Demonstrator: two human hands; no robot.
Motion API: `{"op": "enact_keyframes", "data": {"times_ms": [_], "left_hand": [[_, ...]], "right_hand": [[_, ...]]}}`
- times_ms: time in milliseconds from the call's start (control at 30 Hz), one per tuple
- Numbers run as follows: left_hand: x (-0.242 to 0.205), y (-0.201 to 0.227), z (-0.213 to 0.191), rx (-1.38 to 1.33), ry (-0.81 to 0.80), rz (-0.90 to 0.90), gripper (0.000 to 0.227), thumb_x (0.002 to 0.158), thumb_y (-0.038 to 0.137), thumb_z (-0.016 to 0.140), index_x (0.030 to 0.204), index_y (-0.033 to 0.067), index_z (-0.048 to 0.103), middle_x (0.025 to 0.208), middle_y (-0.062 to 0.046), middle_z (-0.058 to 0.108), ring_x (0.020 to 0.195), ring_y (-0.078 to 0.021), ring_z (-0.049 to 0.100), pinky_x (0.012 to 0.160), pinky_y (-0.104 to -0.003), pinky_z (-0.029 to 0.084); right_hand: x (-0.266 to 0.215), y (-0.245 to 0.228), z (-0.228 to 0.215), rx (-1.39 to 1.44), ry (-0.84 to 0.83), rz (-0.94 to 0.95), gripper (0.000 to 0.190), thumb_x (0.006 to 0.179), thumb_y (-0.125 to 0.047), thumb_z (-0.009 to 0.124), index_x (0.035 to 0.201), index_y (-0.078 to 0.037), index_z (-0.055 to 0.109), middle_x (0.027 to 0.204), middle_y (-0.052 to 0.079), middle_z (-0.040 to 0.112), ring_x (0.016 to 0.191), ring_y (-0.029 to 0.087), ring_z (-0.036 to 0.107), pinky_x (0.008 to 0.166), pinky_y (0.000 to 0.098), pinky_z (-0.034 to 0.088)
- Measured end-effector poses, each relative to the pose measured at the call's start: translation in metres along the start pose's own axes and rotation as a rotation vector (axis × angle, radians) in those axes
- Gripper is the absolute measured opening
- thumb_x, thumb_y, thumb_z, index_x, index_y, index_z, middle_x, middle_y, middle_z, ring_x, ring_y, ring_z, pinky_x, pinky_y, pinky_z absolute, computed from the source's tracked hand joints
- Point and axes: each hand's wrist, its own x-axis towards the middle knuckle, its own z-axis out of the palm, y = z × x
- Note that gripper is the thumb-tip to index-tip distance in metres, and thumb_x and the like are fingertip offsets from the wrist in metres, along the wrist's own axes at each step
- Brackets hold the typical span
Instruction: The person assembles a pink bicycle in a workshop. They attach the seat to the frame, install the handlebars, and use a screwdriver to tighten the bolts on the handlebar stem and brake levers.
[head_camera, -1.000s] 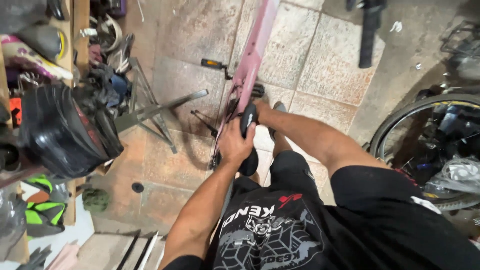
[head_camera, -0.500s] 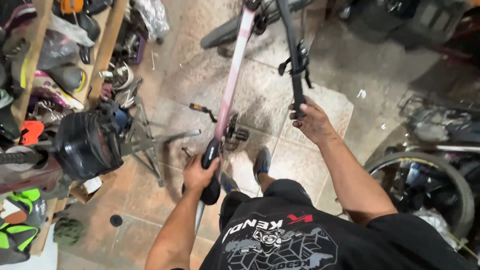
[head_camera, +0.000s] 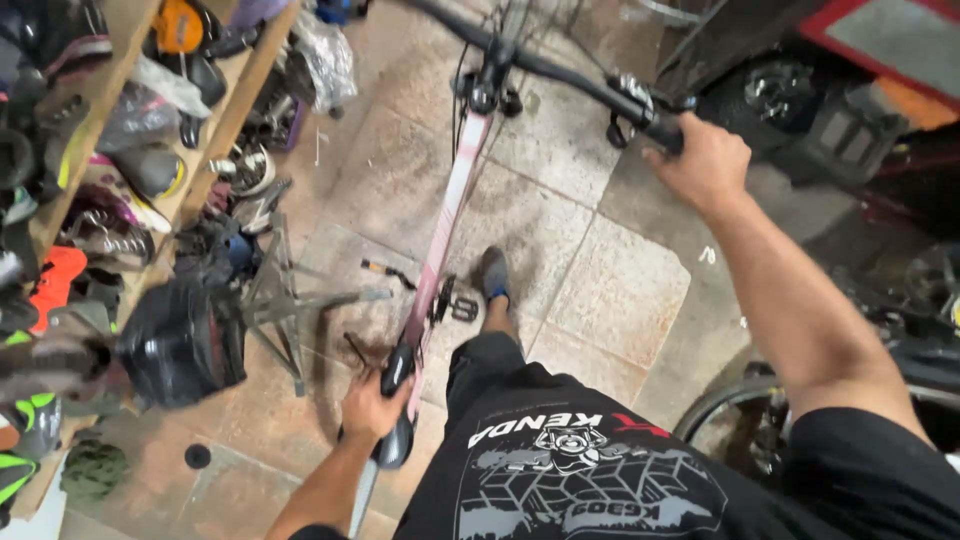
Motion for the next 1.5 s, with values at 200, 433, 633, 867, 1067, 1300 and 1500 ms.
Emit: {"op": "enact_keyframes", "data": {"times_ms": [200,433,633,867,1067,1300,1500], "left_hand": [[0.140,-0.022,0.048,-0.709,-0.199,-0.595,0.056,0.085,0.047,0.077,0.133,0.0189,0.070,0.128,-0.006,0.074,0.112,-0.0216,0.071,0.093,-0.032,0.054],[0.293,0.287,-0.297,-0.669,0.722,0.194,0.045,0.106,0.026,0.068,0.136,-0.0031,0.054,0.134,-0.020,0.059,0.121,-0.0295,0.060,0.106,-0.043,0.054],[0.433,0.297,-0.368,0.009,0.892,0.625,0.038,0.120,0.027,0.052,0.112,-0.0046,0.073,0.106,-0.025,0.069,0.094,-0.0443,0.059,0.080,-0.053,0.046],[0.485,0.321,-0.338,0.411,0.621,0.569,0.060,0.125,0.037,0.049,0.075,0.0106,0.070,0.066,-0.002,0.059,0.054,-0.0191,0.045,0.056,-0.033,0.034],[0.540,0.344,-0.354,0.853,0.619,0.242,0.084,0.138,0.063,0.043,0.080,0.0133,0.079,0.067,-0.007,0.069,0.058,-0.0301,0.071,0.047,-0.037,0.049],[0.600,0.361,-0.343,0.500,0.707,0.415,0.051,0.125,0.029,0.058,0.087,-0.0009,0.074,0.080,-0.020,0.068,0.069,-0.0423,0.064,0.061,-0.048,0.044],[0.695,0.370,-0.369,0.412,0.800,0.638,0.040,0.122,0.013,0.067,0.088,-0.0053,0.079,0.083,-0.020,0.071,0.073,-0.0438,0.064,0.065,-0.049,0.044]], "right_hand": [[0.063,0.009,-0.017,-0.131,-0.217,0.072,0.038,0.093,-0.063,0.064,0.104,-0.028,0.074,0.090,0.008,0.080,0.086,0.037,0.077,0.074,0.0486,0.058],[0.102,0.000,-0.055,-0.095,-0.494,0.038,0.046,0.098,-0.063,0.060,0.089,-0.018,0.069,0.086,0.009,0.079,0.082,0.036,0.076,0.077,0.0498,0.060],[0.123,0.059,-0.006,-0.195,-0.349,-0.008,0.052,0.092,-0.074,0.059,0.094,-0.023,0.071,0.081,0.009,0.077,0.078,0.035,0.077,0.070,0.0476,0.061],[0.174,0.095,-0.022,-0.005,-0.462,0.103,0.030,0.084,-0.054,0.065,0.081,-0.025,0.067,0.082,0.006,0.078,0.082,0.039,0.074,0.071,0.0493,0.056],[0.255,0.137,-0.026,0.022,-0.286,-0.044,0.044,0.080,-0.073,0.070,0.091,-0.031,0.077,0.081,0.009,0.077,0.082,0.041,0.073,0.067,0.0519,0.056],[0.342,0.131,-0.022,0.023,-0.380,-0.053,0.033,0.079,-0.054,0.065,0.082,-0.022,0.069,0.079,0.011,0.075,0.079,0.044,0.071,0.067,0.0541,0.055],[0.425,0.115,-0.026,0.017,-0.282,-0.088,0.032,0.078,-0.054,0.066,0.082,-0.023,0.073,0.072,0.009,0.075,0.073,0.041,0.073,0.061,0.0504,0.055]]}}
